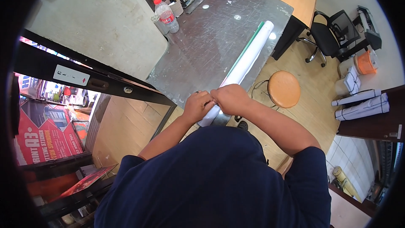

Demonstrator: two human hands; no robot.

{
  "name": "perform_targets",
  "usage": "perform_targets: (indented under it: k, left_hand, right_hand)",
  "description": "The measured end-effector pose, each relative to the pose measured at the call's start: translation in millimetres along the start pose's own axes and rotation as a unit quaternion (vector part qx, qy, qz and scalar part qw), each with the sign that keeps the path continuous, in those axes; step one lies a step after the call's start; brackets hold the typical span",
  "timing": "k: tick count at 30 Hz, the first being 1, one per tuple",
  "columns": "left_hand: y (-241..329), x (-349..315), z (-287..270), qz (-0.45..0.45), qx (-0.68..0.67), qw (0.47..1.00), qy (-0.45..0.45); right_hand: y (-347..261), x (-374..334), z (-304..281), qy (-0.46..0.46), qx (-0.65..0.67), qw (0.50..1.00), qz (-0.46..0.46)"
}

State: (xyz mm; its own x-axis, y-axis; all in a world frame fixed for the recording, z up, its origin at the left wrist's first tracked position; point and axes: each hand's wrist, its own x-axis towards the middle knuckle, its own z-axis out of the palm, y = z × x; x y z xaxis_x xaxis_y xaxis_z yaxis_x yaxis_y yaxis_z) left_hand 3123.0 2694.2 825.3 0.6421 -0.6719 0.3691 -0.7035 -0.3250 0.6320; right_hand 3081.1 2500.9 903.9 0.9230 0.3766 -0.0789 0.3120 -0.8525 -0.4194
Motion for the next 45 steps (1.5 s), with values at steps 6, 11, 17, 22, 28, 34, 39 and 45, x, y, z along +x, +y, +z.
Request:
perform_targets:
  k: [6, 11, 17, 22, 28, 34, 39, 45]
  left_hand:
    - [-3.0, -4.9, -3.8, 0.001, 0.097, 0.995, -0.006]
    - [-1.7, -10.9, -21.6, -0.017, 0.103, 0.994, 0.032]
    - [6.6, -10.9, -25.2, -0.068, 0.13, 0.986, 0.084]
    - [9.5, -8.8, -15.9, -0.102, 0.158, 0.977, 0.098]
    - [5.8, -10.8, -19.8, -0.179, 0.181, 0.965, 0.06]
    - [2.8, -17.6, -20.0, -0.197, 0.123, 0.969, 0.085]
    - [-7.4, -23.9, -22.2, -0.188, 0.116, 0.971, 0.092]
    - [-25.8, -24.8, -28.2, -0.206, 0.122, 0.967, 0.09]
  right_hand:
    - [-13.0, 9.4, -15.5, -0.024, -0.058, 0.995, -0.081]
    - [-21.0, 17.2, -18.7, -0.022, -0.059, 0.996, -0.067]
    - [-40.1, 28.4, -15.6, 0.008, -0.05, 0.997, -0.059]
    - [-43.1, 32.8, -2.8, 0.033, -0.043, 0.995, -0.079]
    - [-49.3, 37.4, -5.0, 0.012, -0.012, 0.999, -0.04]
    - [-52.6, 43.2, -10.9, -0.003, 0.008, 1.0, -0.024]
    - [-56.4, 49.8, -6.4, 0.004, 0.015, 0.999, -0.035]
    - [-54.3, 57.5, 2.8, 0.046, 0.102, 0.994, 0.007]
